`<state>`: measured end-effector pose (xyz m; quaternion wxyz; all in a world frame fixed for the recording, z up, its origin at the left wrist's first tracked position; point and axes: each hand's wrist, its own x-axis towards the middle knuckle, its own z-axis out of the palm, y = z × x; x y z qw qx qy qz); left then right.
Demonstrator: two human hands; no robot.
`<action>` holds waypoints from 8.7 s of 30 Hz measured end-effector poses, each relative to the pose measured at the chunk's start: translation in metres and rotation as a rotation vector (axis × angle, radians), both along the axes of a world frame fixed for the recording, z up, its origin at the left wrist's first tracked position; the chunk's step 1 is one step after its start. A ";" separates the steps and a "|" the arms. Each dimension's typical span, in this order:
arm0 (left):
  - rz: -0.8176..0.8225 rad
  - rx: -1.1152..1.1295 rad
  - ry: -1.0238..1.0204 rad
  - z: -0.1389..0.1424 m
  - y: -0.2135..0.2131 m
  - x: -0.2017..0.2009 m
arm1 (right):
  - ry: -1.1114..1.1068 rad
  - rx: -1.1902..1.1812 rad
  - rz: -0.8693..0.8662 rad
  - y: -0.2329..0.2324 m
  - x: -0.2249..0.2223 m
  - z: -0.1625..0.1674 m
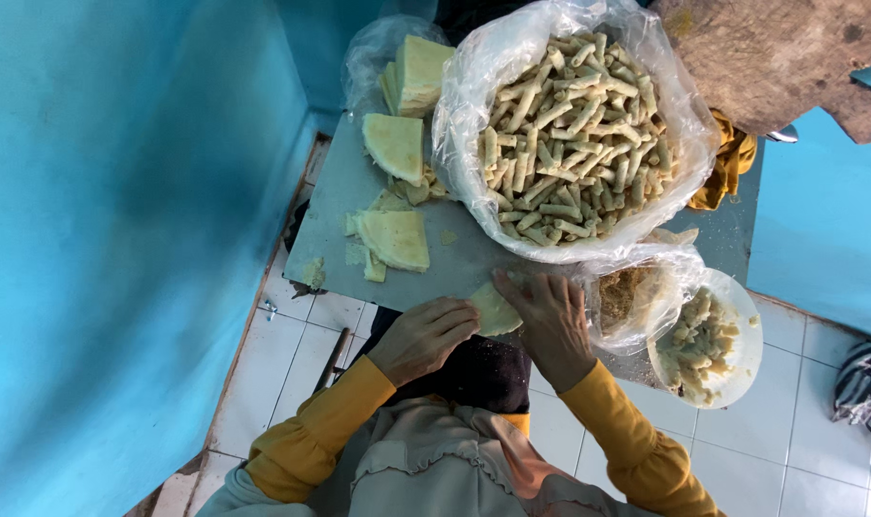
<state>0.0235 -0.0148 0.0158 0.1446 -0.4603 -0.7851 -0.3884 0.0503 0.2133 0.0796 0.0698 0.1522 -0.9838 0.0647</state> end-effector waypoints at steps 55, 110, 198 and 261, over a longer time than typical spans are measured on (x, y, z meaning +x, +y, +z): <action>-0.020 0.081 -0.286 0.025 -0.011 -0.010 | 0.132 -0.259 -0.376 0.080 0.007 0.039; 0.107 -0.025 -0.035 0.011 0.006 0.018 | -0.132 -0.565 -0.017 -0.022 0.027 0.026; 0.625 0.549 -0.470 0.016 -0.014 -0.036 | 0.374 0.138 -0.128 0.022 -0.056 0.050; 0.016 -0.127 -0.024 0.019 -0.018 -0.017 | -0.048 0.076 -0.718 0.190 0.066 -0.037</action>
